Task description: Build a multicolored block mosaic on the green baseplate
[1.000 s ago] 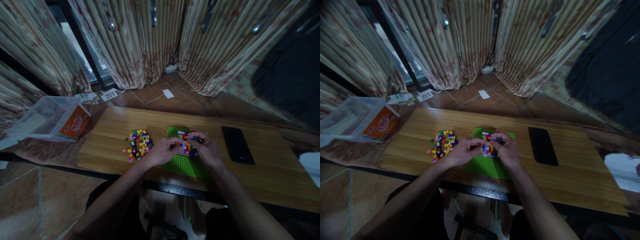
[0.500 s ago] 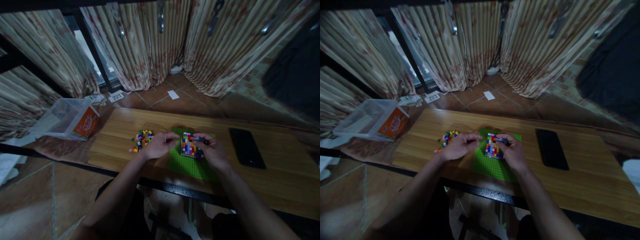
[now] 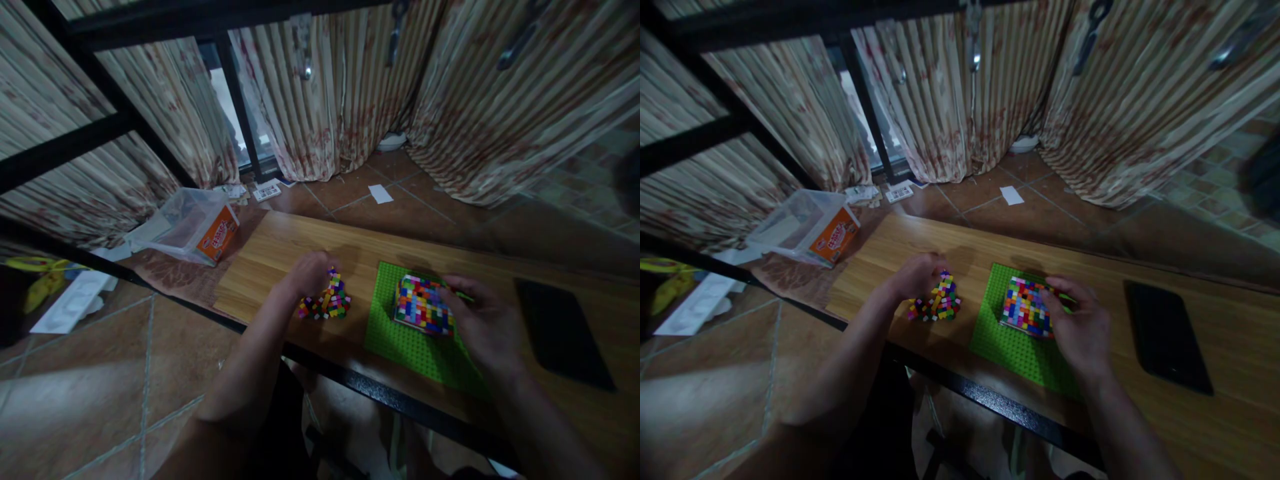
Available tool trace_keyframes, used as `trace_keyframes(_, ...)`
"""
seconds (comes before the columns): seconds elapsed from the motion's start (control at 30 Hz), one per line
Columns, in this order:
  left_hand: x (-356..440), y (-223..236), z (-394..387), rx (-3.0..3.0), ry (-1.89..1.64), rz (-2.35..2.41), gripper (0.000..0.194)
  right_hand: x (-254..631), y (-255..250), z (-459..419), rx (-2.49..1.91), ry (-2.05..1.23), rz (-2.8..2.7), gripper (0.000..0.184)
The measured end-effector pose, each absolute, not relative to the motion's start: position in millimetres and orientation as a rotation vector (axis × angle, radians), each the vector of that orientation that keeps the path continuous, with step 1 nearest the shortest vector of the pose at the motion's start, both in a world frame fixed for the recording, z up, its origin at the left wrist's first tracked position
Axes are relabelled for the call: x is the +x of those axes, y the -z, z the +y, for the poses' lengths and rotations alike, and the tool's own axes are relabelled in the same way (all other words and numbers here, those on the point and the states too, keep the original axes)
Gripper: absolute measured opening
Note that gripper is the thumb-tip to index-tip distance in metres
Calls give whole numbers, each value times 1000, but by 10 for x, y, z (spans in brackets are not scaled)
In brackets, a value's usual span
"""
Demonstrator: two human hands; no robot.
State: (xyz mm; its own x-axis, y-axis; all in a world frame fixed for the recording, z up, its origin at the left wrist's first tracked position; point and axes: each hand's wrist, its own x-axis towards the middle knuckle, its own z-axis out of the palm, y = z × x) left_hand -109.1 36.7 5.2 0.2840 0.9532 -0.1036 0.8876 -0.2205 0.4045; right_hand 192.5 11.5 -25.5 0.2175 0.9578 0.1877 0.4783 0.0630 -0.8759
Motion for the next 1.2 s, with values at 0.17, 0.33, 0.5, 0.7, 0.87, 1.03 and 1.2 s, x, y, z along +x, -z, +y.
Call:
trace_keyframes(0.17,-1032,-47,353,2243,-176,1643,42,1927,240,103,-1571,-607,-1417,28)
trace_keyframes(0.33,-986,-68,340,2282,-111,1586,35,1910,225,105,-1559,-609,-1421,26)
trace_keyframes(0.5,-969,-52,353,2278,-98,1626,26,1878,193,105,-1586,-596,-1403,24)
trace_keyframes(0.7,-930,-45,350,2218,-193,1648,19,1891,193,105,-1573,-558,-1455,22)
trace_keyframes(0.87,-974,-65,344,2173,-276,1588,19,1893,158,105,-1575,-514,-1480,21)
trace_keyframes(1.03,-1329,-83,419,2057,-421,1734,28,1907,123,103,-1564,-511,-1484,18)
trace_keyframes(1.2,-1641,-115,430,1910,-230,1946,31,1953,162,91,-1566,-487,-1543,14)
